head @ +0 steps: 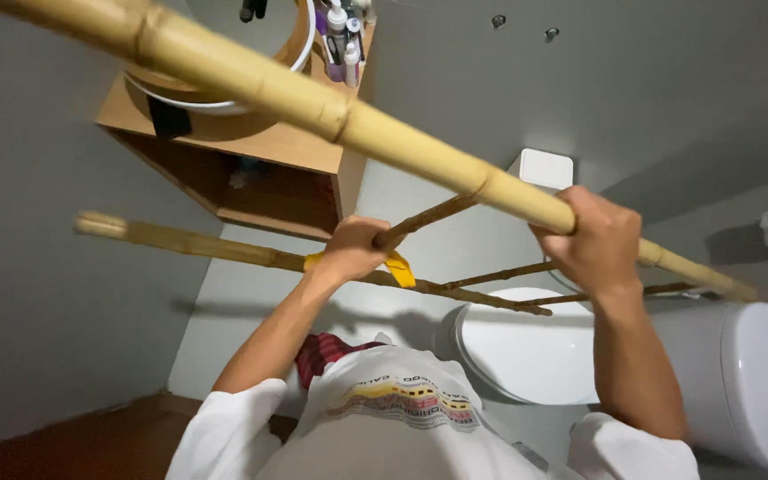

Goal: The person wipes a bamboo stand with a yellow cloth in a bathroom. They clean the vertical and horizontal bars of the stand, then place it against the wall. Finally, they open the toilet seat lid.

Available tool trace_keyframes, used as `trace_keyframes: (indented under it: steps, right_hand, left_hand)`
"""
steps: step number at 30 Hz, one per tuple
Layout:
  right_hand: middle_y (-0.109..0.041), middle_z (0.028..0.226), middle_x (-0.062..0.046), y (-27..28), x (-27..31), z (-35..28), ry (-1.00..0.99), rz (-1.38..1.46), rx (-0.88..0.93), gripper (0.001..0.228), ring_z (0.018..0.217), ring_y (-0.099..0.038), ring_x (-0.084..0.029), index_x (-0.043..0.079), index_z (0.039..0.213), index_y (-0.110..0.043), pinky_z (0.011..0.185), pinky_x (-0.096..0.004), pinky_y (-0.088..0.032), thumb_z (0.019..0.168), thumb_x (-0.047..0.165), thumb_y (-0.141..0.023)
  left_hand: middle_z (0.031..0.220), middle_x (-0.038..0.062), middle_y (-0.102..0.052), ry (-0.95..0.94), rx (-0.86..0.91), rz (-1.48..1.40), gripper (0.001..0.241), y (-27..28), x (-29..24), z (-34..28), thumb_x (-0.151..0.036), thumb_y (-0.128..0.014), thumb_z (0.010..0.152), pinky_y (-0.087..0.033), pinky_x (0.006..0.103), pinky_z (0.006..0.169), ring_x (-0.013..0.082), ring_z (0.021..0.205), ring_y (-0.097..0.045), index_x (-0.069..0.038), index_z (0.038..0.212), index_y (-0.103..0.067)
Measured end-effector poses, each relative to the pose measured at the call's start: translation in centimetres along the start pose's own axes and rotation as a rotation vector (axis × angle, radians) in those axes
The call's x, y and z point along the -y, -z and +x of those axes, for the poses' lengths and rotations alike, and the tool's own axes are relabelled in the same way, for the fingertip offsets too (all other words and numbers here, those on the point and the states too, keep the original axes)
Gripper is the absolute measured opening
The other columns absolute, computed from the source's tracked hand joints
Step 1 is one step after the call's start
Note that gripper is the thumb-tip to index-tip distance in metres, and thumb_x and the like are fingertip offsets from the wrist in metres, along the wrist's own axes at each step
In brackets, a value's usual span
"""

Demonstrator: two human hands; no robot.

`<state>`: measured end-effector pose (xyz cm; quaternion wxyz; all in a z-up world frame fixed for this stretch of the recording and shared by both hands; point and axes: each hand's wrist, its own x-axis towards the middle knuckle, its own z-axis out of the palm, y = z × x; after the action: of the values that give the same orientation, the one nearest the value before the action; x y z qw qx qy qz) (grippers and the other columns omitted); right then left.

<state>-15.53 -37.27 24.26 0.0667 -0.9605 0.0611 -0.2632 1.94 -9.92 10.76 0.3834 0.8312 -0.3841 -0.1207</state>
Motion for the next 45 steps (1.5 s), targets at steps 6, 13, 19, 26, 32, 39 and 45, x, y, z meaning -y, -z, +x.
trace_keyframes:
  steps: [6,13,19,26,32,39,45]
  right_hand:
    - [-0.069,0.079,-0.011,2.8,-2.2,-0.9,-0.075,0.047,-0.103,0.025,0.071,-0.068,-0.024,0.005,0.091,-0.069,0.068,-0.033,-0.052,0.084,0.019,-0.088]
    - [-0.069,0.073,-0.009,2.7,-4.3,-0.6,-0.177,0.105,-0.076,0.019,0.063,-0.066,-0.015,0.004,0.089,-0.070,0.066,-0.029,-0.050,0.085,0.014,-0.084]
    - [-0.065,0.070,-0.010,2.4,-4.8,0.2,-0.165,0.173,-0.100,0.022,0.060,-0.063,-0.014,0.002,0.086,-0.067,0.062,-0.027,-0.048,0.087,0.015,-0.085]
    - [-0.063,0.068,-0.011,1.4,-3.8,0.7,-0.180,0.155,-0.064,0.021,0.058,-0.060,-0.016,0.002,0.087,-0.066,0.060,-0.031,-0.047,0.086,0.016,-0.083]
    - [-0.063,0.067,-0.012,1.3,-2.4,0.7,-0.278,0.231,-0.017,0.019,0.057,-0.061,-0.015,0.000,0.088,-0.067,0.060,-0.032,-0.048,0.081,0.013,-0.079]
    - [-0.068,0.067,-0.011,0.0,-2.0,-0.3,-0.376,0.261,0.084,0.012,0.057,-0.065,-0.017,0.004,0.091,-0.071,0.057,-0.035,-0.052,0.081,0.010,-0.075]
    - [-0.073,0.075,-0.011,-5.1,-0.6,-1.8,-0.232,0.310,0.113,0.021,0.062,-0.071,-0.019,0.005,0.100,-0.073,0.063,-0.036,-0.057,0.080,0.013,-0.076]
  left_hand:
    - [0.076,0.015,-0.068,-0.007,0.153,-0.012,0.046,3.0,0.0,-1.8,-0.049,-0.082,0.077,-0.051,0.0438,0.064,0.0325,0.070,-0.067,-0.006,0.083,-0.068]
    - [0.102,0.013,-0.073,-0.013,0.332,0.240,0.059,5.8,0.1,-3.6,-0.058,-0.083,0.076,-0.054,0.0477,0.083,0.0367,0.098,-0.070,-0.010,0.107,-0.069]
    - [0.124,0.015,-0.066,-0.136,0.506,0.335,0.112,8.6,-1.0,-4.6,-0.050,-0.097,0.040,-0.044,0.0504,0.094,0.0385,0.117,-0.058,-0.010,0.134,-0.051]
    - [0.100,0.016,-0.072,0.099,0.485,0.455,0.054,5.7,2.8,-2.7,-0.042,-0.084,0.075,-0.055,0.0491,0.085,0.0387,0.097,-0.069,-0.010,0.112,-0.062]
    - [0.093,0.016,-0.073,-0.133,-0.022,0.081,0.035,2.4,5.2,-1.6,-0.035,-0.082,0.082,-0.056,0.0471,0.077,0.0384,0.090,-0.070,-0.009,0.103,-0.071]
    - [0.094,0.015,-0.071,-0.297,-0.114,-0.005,0.040,3.3,1.4,-0.8,-0.034,-0.083,0.084,-0.056,0.0442,0.073,0.0364,0.087,-0.070,-0.005,0.107,-0.067]
    - [0.091,0.018,-0.069,-0.379,-0.108,0.051,0.041,2.0,-1.2,0.9,-0.035,-0.083,0.087,-0.054,0.0457,0.073,0.0397,0.086,-0.068,-0.004,0.108,-0.067]
